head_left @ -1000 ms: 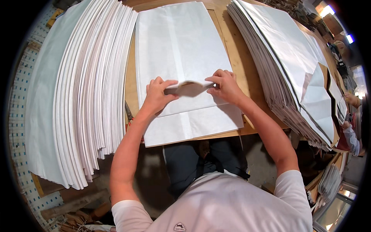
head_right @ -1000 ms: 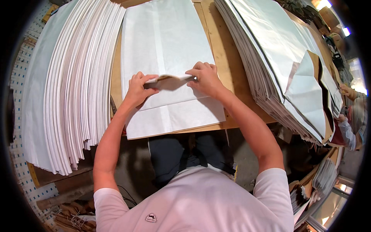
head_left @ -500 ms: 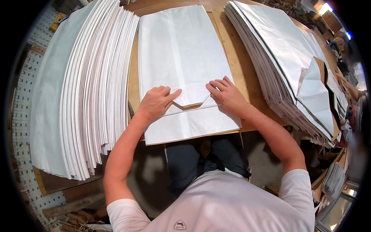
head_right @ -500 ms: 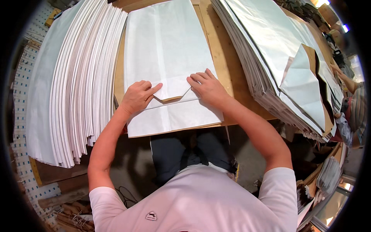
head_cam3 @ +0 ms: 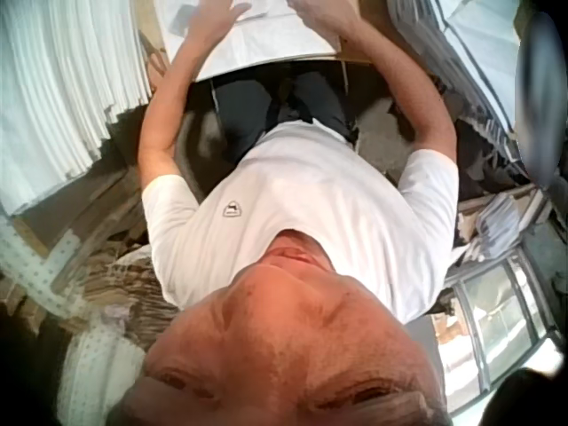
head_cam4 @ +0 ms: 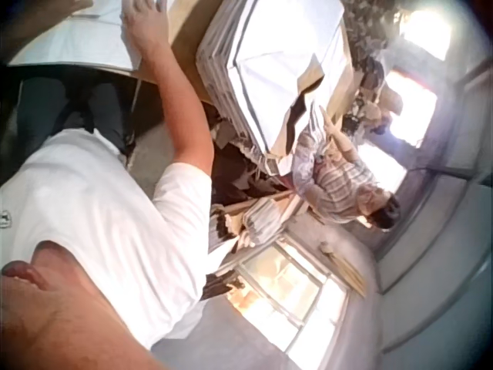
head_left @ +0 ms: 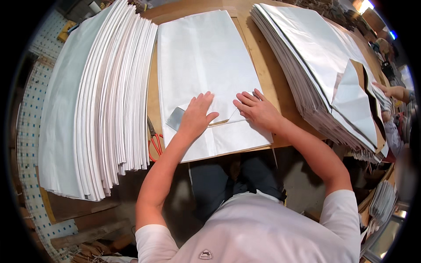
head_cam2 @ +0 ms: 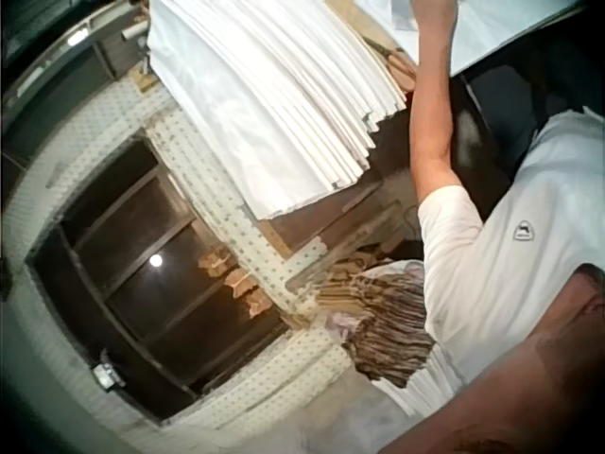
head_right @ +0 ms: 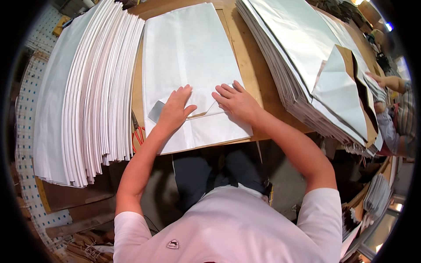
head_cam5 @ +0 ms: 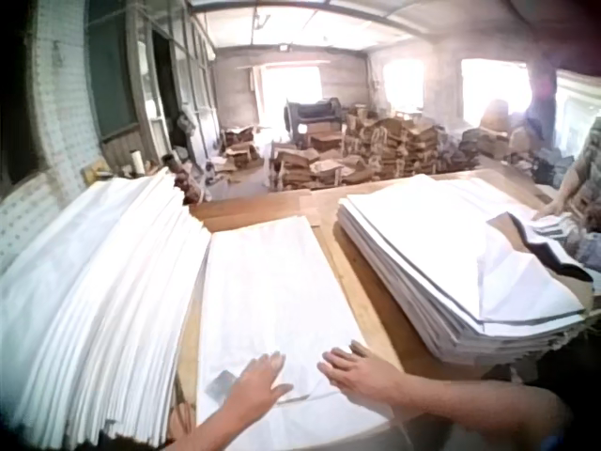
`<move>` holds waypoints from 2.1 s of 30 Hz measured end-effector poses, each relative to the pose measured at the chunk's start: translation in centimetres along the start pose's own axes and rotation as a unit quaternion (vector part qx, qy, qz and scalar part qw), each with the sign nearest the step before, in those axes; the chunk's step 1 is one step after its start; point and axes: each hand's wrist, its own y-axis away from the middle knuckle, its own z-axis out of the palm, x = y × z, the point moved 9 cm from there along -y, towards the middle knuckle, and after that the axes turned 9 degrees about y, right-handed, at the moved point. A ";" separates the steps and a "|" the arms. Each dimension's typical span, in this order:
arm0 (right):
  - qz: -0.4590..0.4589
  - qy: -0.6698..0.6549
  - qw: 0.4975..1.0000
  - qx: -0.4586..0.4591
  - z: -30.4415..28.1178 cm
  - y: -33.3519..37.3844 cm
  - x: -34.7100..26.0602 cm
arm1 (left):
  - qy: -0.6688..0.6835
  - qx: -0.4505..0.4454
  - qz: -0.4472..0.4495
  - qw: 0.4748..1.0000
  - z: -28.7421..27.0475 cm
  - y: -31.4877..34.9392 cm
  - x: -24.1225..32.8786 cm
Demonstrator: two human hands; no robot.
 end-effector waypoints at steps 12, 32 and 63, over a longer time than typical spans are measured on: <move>0.157 -0.150 0.961 0.170 -0.1 -10.7 -4.3 | -0.111 -0.126 0.062 0.984 2.5 0.6 -0.8; 0.227 0.025 0.973 -0.022 2.8 -0.9 3.4 | -0.137 -0.043 -0.009 0.990 0.6 3.8 -0.1; 0.232 -0.072 0.969 0.033 2.8 0.3 2.5 | -0.201 -0.066 -0.132 0.968 0.6 4.6 -3.6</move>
